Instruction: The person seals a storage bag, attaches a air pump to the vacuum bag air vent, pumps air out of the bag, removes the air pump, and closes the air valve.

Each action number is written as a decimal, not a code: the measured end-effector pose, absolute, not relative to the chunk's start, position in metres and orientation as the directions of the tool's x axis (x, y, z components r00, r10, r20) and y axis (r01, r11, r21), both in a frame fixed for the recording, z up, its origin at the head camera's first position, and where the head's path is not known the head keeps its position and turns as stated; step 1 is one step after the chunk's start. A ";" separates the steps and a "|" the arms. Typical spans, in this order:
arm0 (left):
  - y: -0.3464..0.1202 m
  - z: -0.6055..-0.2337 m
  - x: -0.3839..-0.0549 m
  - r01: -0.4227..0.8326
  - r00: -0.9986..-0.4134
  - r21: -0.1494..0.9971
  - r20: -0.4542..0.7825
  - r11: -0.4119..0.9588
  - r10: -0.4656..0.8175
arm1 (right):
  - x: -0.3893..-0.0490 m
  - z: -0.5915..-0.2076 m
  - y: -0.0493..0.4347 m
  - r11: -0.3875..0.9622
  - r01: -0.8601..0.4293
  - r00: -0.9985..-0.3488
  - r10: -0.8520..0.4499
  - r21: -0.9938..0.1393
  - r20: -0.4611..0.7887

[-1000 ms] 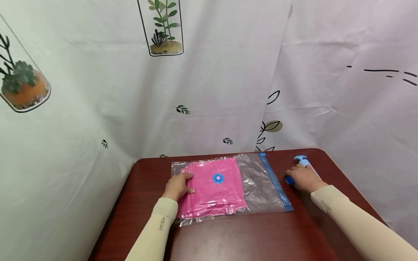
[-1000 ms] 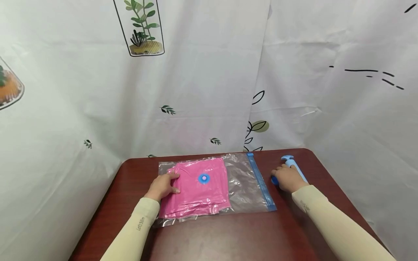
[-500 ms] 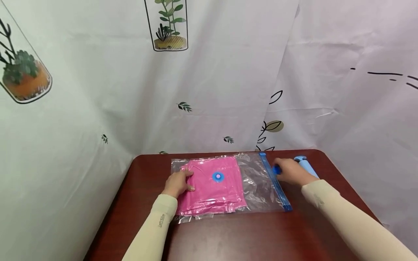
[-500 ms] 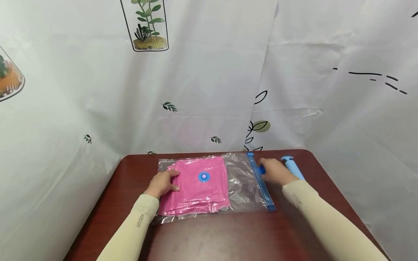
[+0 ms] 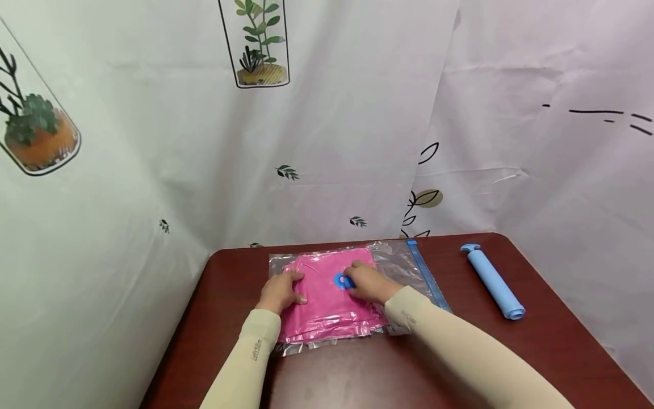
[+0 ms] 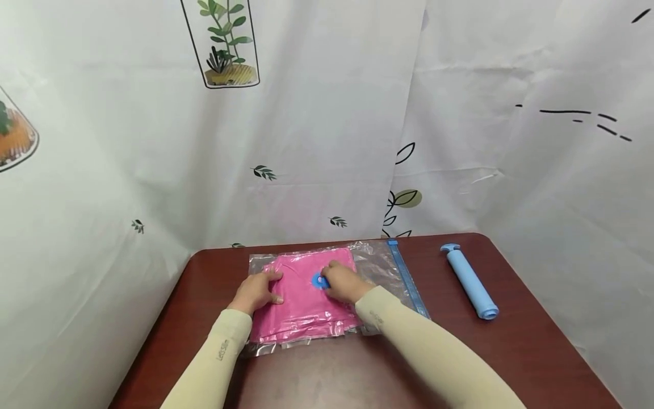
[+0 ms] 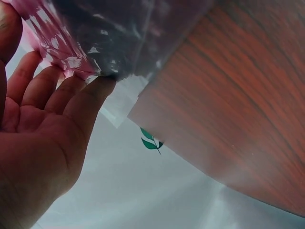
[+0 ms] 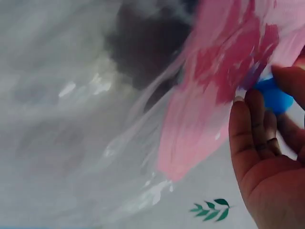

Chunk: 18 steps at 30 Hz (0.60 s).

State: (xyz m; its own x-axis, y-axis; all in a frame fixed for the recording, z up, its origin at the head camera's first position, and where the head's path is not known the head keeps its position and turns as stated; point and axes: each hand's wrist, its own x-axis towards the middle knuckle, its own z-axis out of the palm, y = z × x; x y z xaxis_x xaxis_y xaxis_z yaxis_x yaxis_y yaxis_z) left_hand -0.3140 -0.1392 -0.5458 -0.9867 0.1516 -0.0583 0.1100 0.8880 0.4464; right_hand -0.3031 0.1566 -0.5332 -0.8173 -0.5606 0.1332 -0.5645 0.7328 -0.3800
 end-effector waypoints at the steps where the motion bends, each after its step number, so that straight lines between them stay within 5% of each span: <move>1: -0.140 -0.547 -0.314 0.109 -0.987 0.447 -0.058 0.888 0.151 | -0.303 -0.534 0.152 0.728 -0.564 -0.816 -0.562 -0.390 0.131; 8: -0.149 -0.562 -0.322 0.111 -0.990 0.435 -0.033 0.894 0.139 | -0.299 -0.521 0.135 0.759 -0.525 -0.845 -0.519 -0.384 0.129; 18: -0.149 -0.572 -0.328 0.113 -0.987 0.449 -0.051 0.886 0.152 | -0.304 -0.517 0.132 0.692 -0.644 -0.760 -0.629 -0.325 0.167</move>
